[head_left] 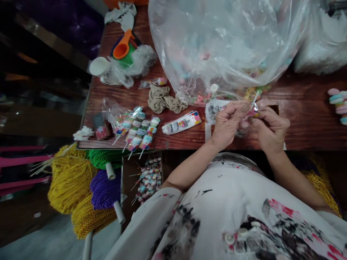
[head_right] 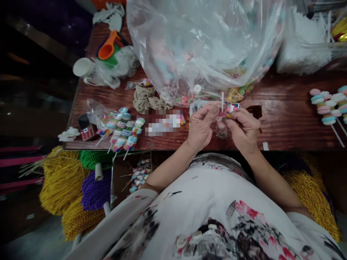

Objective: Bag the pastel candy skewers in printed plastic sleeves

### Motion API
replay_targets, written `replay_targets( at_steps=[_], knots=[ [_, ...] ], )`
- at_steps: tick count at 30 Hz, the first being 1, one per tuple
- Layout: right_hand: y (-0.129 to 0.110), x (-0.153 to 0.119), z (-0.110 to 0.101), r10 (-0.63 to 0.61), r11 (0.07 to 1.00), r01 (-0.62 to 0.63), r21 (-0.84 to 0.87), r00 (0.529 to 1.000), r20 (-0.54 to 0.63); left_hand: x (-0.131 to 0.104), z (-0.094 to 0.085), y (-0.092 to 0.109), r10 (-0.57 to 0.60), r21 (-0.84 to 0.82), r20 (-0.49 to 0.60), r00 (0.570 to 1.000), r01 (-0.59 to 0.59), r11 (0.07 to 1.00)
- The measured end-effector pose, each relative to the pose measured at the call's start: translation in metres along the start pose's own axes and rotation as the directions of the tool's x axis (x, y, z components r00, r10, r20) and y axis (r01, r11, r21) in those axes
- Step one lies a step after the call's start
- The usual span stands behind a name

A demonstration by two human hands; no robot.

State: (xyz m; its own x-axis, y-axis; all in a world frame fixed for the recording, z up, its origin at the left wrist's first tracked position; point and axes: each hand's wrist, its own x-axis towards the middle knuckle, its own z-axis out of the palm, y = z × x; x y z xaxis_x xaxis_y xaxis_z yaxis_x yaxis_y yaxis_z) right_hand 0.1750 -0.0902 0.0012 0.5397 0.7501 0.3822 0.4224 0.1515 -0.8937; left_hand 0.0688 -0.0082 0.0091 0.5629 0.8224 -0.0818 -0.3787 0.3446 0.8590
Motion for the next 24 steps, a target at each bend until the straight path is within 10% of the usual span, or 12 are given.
replay_targets(
  at_steps=[5,10,14,24],
  knots=[
    [0.000,0.004,-0.001,0.044,0.998,-0.043,0.055,0.999,-0.012,-0.013,-0.015,-0.005,-0.152,0.059,0.192,0.969,0.144,0.988],
    [-0.005,-0.001,0.008,-0.166,0.983,0.154,-0.105,0.979,-0.119,-0.018,-0.017,0.005,-0.029,0.241,0.207,0.978,-0.022,0.970],
    [-0.007,-0.002,0.015,-0.277,0.959,0.259,-0.112,0.940,-0.198,-0.021,-0.009,0.007,-0.127,0.155,0.247,0.961,0.090,0.984],
    [0.015,0.004,0.009,-0.067,0.994,0.079,0.074,0.987,-0.145,-0.019,-0.027,0.002,-0.457,0.155,0.243,0.856,0.431,0.889]
  ],
)
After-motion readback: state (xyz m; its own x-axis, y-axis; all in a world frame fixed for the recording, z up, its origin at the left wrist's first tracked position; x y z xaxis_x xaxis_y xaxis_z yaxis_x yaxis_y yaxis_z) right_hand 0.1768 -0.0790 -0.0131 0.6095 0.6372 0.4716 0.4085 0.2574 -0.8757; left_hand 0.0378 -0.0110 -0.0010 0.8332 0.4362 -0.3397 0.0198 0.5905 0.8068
